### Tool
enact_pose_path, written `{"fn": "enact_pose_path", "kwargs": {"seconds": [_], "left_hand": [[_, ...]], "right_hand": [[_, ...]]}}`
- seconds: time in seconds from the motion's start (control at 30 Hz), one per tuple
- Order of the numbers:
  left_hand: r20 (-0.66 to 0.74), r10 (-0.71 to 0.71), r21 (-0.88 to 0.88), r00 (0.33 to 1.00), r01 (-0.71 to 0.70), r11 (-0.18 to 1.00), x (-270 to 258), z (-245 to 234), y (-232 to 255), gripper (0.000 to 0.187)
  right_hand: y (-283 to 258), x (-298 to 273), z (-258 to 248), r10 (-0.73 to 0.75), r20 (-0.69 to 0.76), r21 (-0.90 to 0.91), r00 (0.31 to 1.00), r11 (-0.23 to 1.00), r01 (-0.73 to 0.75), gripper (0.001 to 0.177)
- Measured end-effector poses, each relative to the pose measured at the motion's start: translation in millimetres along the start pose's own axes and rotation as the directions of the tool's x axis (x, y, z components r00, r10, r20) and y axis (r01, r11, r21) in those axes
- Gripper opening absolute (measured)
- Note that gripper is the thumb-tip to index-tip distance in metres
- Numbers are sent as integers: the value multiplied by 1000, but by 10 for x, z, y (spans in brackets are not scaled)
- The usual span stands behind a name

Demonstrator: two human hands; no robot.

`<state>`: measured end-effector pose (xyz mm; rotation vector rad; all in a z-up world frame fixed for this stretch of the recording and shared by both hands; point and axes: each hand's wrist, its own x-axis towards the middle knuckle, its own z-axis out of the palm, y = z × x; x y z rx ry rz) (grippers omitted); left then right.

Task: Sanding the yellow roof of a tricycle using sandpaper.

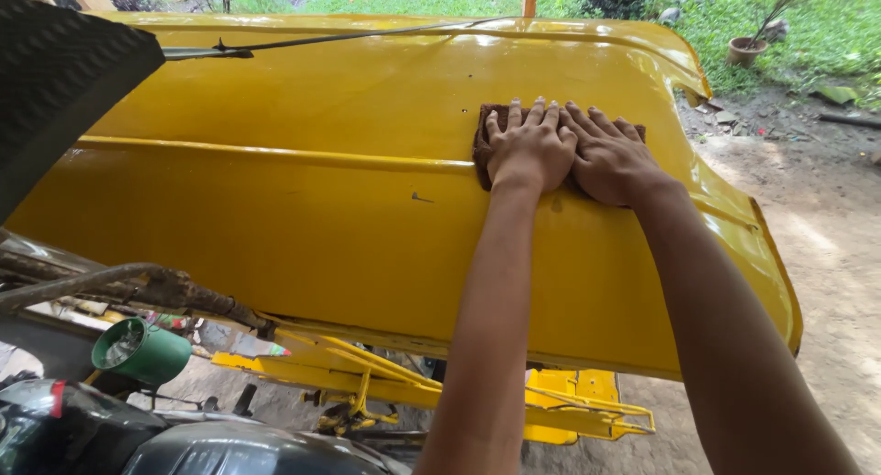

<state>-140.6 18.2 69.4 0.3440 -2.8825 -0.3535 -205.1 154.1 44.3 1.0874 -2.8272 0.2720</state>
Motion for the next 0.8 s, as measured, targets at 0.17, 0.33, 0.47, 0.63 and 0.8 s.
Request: {"fn": "enact_pose_path", "kwargs": {"seconds": [0.17, 0.33, 0.47, 0.63, 0.8], "left_hand": [[-22, 0, -21, 1000, 0, 1000, 52, 117, -8, 64], [-64, -10, -16, 998, 9, 1000, -168, 179, -6, 64], [-81, 22, -9, 996, -23, 1000, -450, 194, 34, 64], [-135, 59, 0, 989, -60, 998, -747, 312, 92, 64], [-142, 52, 36, 988, -47, 998, -1214, 270, 218, 64]], "right_hand": [[24, -7, 26, -4, -15, -2, 1000, 1000, 4, 67], [-62, -184, 26, 14, -24, 2, 1000, 1000, -13, 67], [-36, -411, 142, 0, -86, -28, 996, 1000, -2, 67], [-115, -803, 158, -38, -187, -43, 982, 999, 30, 66], [-229, -1229, 183, -83, -307, -50, 948, 996, 71, 69]]}}
